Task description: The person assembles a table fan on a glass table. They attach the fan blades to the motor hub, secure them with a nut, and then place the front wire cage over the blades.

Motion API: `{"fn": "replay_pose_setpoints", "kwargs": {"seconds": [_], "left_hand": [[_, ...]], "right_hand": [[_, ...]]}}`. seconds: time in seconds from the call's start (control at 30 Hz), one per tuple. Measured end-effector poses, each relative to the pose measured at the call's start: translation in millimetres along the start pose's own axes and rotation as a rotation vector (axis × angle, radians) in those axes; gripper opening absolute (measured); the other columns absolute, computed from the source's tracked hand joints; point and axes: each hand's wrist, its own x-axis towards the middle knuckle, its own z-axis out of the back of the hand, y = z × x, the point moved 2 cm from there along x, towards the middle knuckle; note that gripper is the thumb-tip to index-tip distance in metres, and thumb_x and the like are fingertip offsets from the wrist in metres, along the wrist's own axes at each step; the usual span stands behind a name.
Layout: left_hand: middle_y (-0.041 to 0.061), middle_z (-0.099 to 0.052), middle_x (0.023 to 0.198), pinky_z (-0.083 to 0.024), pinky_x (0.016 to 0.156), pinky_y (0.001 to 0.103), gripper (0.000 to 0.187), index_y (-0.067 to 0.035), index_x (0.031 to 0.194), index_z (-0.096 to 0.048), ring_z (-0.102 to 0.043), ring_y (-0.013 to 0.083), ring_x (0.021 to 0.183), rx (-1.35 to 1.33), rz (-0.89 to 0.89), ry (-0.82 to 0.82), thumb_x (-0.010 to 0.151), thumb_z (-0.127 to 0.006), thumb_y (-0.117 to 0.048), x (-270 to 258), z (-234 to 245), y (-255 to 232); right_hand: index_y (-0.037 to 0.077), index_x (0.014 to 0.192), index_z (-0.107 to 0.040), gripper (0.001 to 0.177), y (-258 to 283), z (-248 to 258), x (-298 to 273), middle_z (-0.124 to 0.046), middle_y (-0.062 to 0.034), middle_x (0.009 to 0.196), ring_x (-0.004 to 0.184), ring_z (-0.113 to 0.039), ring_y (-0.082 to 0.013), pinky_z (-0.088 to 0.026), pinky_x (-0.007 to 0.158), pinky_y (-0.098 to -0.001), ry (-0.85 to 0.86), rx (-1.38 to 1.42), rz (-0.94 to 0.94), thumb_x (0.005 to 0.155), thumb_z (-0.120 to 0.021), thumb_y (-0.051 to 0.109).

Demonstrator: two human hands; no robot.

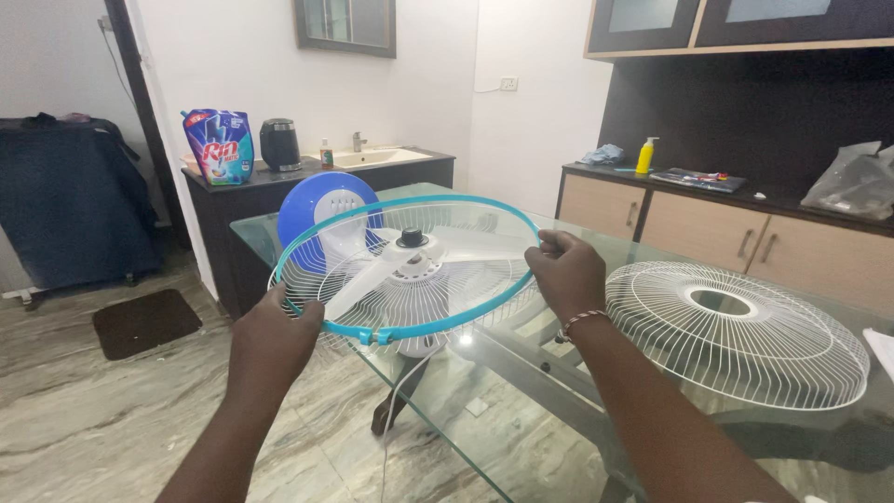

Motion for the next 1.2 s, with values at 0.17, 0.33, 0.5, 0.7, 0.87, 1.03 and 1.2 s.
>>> {"fn": "replay_pose_setpoints", "kwargs": {"seconds": [0.17, 0.33, 0.5, 0.7, 0.87, 1.03, 1.2], "left_hand": [[0.024, -0.075, 0.091, -0.058, 0.082, 0.046, 0.067, 0.003, 0.135, -0.062, -0.075, 0.0356, 0.088, -0.030, -0.054, -0.075, 0.080, -0.068, -0.035, 6.3, 0.1, 10.6], [0.023, -0.075, 0.094, -0.058, 0.082, 0.044, 0.069, 0.001, 0.134, -0.063, -0.075, 0.0337, 0.089, -0.054, -0.020, -0.062, 0.080, -0.070, -0.040, 18.9, -2.9, 21.8], [0.019, -0.075, 0.110, -0.056, 0.087, 0.041, 0.058, 0.001, 0.129, -0.066, -0.074, 0.0293, 0.099, -0.176, 0.030, -0.058, 0.084, -0.072, -0.036, 26.5, -4.7, 36.2], [0.017, -0.074, 0.117, -0.056, 0.091, 0.039, 0.053, 0.000, 0.127, -0.066, -0.073, 0.0263, 0.106, -0.262, 0.101, -0.043, 0.086, -0.075, -0.032, 22.5, -0.9, 35.0], [0.017, -0.074, 0.117, -0.057, 0.089, 0.035, 0.052, 0.001, 0.124, -0.067, -0.073, 0.0236, 0.106, -0.408, 0.062, -0.083, 0.082, -0.080, -0.027, 19.8, 3.4, 31.1], [0.018, -0.073, 0.117, -0.057, 0.088, 0.037, 0.053, 0.001, 0.125, -0.065, -0.071, 0.0240, 0.106, -0.455, 0.112, -0.061, 0.082, -0.081, -0.026, 17.7, 6.6, 25.7], [0.017, -0.073, 0.118, -0.056, 0.090, 0.036, 0.051, -0.001, 0.127, -0.067, -0.071, 0.0229, 0.107, -0.524, 0.039, -0.074, 0.085, -0.077, -0.028, 17.9, 4.4, 25.1]], "right_hand": [[0.005, 0.119, -0.075, 0.045, 2.4, -1.7, 3.9, -0.078, -0.0141, 0.105, 0.096, -0.076, -0.0207, -0.059, 0.089, -0.0332, 0.020, -0.075, 0.020, 0.078, -0.072, 0.024], [0.006, 0.118, -0.077, 0.046, -0.4, -1.3, 8.1, -0.076, -0.0188, 0.100, 0.097, -0.071, -0.0287, -0.056, 0.093, -0.0392, 0.027, -0.289, 0.105, 0.077, -0.070, 0.024], [0.003, 0.117, -0.076, 0.048, -8.6, 1.7, 15.0, -0.075, -0.0212, 0.106, 0.099, -0.072, -0.0331, -0.055, 0.093, -0.0427, 0.075, -0.361, 0.077, 0.078, -0.071, 0.031], [0.001, 0.119, -0.074, 0.052, -8.6, 6.4, 20.3, -0.077, -0.0197, 0.106, 0.098, -0.075, -0.0319, -0.057, 0.094, -0.0401, 0.137, -0.348, -0.044, 0.079, -0.071, 0.033], [0.001, 0.120, -0.074, 0.052, -9.4, 8.4, 16.2, -0.076, -0.0201, 0.109, 0.102, -0.074, -0.0324, -0.056, 0.095, -0.0404, 0.127, -0.372, -0.065, 0.079, -0.072, 0.033], [-0.002, 0.124, -0.069, 0.049, -8.4, 15.3, 4.6, -0.077, -0.0196, 0.109, 0.086, -0.079, -0.0282, -0.062, 0.078, -0.0360, 0.157, -0.113, -0.186, 0.082, -0.071, 0.024], [-0.007, 0.124, -0.068, 0.046, -12.0, 17.3, -1.8, -0.078, -0.0197, 0.106, 0.075, -0.079, -0.0210, -0.064, 0.065, -0.0292, 0.188, 0.060, -0.290, 0.088, -0.072, 0.021]]}}
